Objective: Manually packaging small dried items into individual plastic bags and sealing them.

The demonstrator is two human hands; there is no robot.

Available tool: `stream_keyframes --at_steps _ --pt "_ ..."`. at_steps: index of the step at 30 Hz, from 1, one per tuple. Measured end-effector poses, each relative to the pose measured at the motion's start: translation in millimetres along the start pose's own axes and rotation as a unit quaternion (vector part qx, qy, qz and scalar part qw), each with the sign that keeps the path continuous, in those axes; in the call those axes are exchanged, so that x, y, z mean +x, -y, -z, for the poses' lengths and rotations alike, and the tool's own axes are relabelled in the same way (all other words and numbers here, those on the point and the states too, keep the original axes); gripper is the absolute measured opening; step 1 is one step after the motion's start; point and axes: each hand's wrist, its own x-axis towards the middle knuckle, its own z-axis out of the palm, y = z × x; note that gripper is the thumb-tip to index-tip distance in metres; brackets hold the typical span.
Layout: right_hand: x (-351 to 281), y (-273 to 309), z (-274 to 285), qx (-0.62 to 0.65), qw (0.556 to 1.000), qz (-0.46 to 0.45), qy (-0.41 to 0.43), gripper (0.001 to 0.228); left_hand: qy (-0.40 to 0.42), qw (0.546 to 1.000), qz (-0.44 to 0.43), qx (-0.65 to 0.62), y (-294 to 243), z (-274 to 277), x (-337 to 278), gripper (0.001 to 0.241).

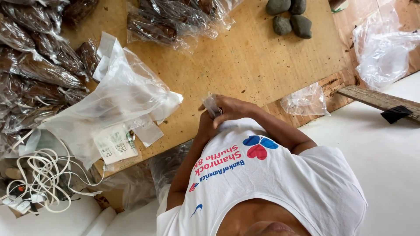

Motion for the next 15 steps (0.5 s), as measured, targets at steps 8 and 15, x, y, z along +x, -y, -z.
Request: stream_keyframes --at_steps 8,15 --pt "-7.9 18.6 10.8 -0.068 0.991 0.108 -0.036 0.020 -0.076 0.956 -0.179 0.219 -55.8 5.2 17.2 0.024" --pt "-19.3 14.5 44.9 -0.176 0.974 0.117 -0.084 0.024 0.018 0.975 -0.172 0.141 -48.5 5.6 38.6 0.029"
